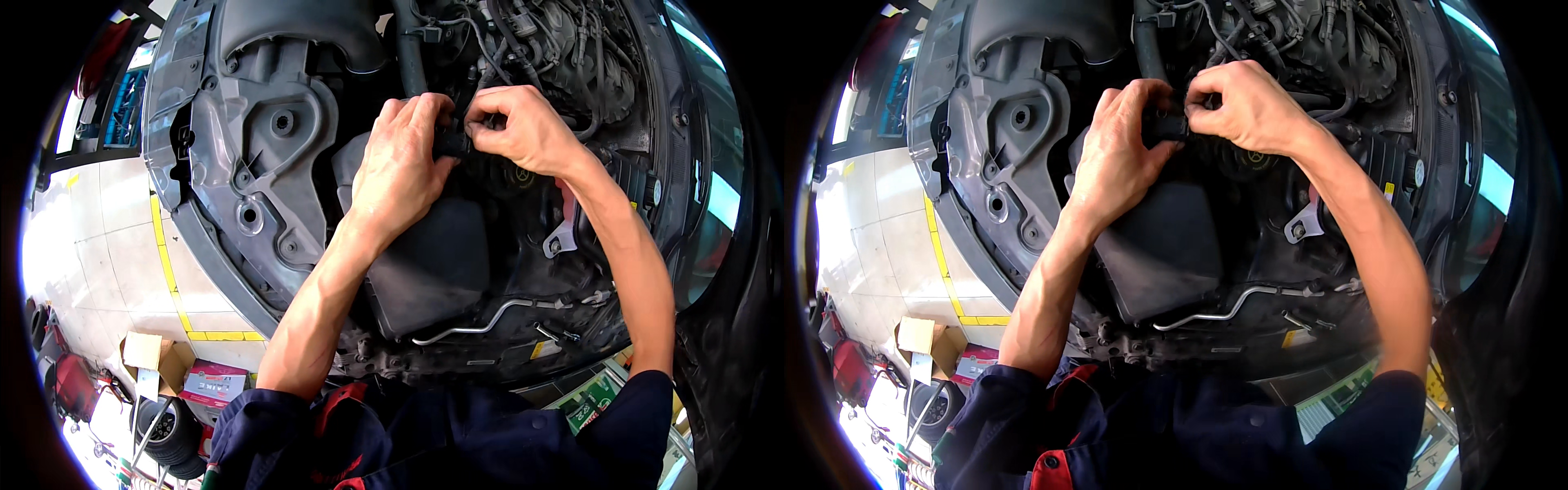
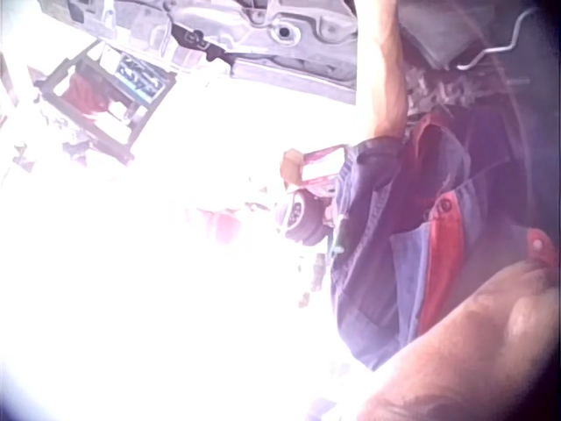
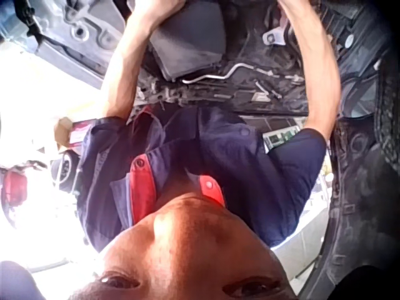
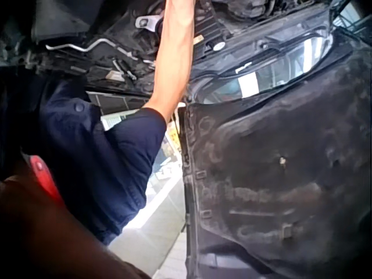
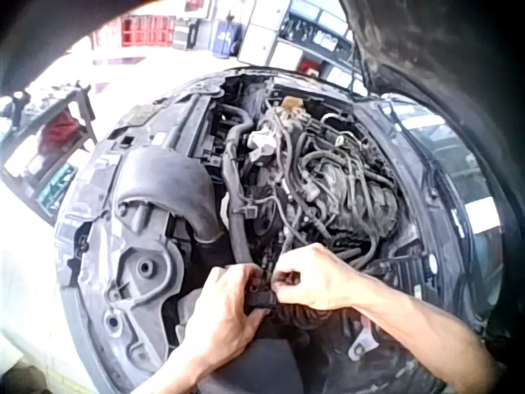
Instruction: The person removes and reinstalls engine bay components under the hood of a car. They detach hoses and plastic covers, place them on a tool cart, then reattach the parts and secure fasteners using a ratchet and screwdriver.
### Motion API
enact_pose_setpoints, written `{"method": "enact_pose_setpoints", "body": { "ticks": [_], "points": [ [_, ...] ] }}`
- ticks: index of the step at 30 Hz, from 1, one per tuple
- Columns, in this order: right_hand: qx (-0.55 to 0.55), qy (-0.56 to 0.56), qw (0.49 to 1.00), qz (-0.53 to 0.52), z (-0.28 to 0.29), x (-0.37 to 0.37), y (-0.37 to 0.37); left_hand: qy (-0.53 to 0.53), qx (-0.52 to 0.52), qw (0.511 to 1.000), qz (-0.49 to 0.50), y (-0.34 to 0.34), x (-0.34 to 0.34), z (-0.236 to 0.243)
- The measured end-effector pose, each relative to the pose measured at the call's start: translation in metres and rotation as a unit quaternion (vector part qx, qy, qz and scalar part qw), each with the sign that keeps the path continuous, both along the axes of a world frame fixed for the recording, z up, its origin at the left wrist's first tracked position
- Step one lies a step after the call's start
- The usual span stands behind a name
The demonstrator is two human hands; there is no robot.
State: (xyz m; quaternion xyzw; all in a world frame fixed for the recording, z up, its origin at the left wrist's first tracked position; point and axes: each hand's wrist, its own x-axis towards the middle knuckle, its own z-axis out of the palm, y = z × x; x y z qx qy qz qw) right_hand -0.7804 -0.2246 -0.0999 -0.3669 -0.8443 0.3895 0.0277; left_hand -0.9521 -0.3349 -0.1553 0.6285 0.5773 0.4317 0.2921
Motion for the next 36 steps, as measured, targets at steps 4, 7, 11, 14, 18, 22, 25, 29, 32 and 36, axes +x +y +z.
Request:
{"method": "enact_pose_setpoints", "body": {
  "ticks": [4,7,11,14,18,22,25,29,32,36],
  "points": [
    [-0.019,-0.040,0.998,-0.043,-0.002,0.006,0.010,0.017,0.011,1.000,-0.001,0.006,0.003,0.005],
    [0.122,-0.003,0.993,-0.013,0.008,-0.003,-0.003,-0.008,0.003,1.000,0.016,0.002,0.000,0.007],
    [0.046,0.016,0.989,-0.139,0.027,0.003,-0.066,0.037,0.041,0.998,-0.027,-0.003,-0.006,0.006],
    [-0.026,0.118,0.989,-0.090,0.044,0.010,-0.085,0.029,0.046,0.998,-0.013,-0.001,-0.009,-0.007],
    [-0.063,0.157,0.941,-0.294,0.074,0.099,-0.095,0.072,0.037,0.997,-0.005,-0.005,0.017,0.004],
    [0.009,0.205,0.870,-0.448,0.108,0.159,-0.164,0.091,0.097,0.991,0.014,-0.008,0.041,0.018],
    [-0.011,0.238,0.806,-0.541,0.120,0.182,-0.245,-0.019,0.086,0.996,0.028,-0.066,0.080,0.065],
    [0.122,0.097,0.899,-0.409,0.117,0.138,-0.337,-0.607,-0.388,0.686,-0.104,-0.200,0.165,0.123],
    [0.210,0.051,0.935,-0.282,0.114,0.134,-0.373,-0.680,-0.453,0.577,-0.001,-0.252,0.183,0.130],
    [0.170,0.086,0.956,-0.221,0.155,0.096,-0.381,-0.641,-0.412,0.648,-0.016,-0.273,0.126,0.184]
  ]
}}
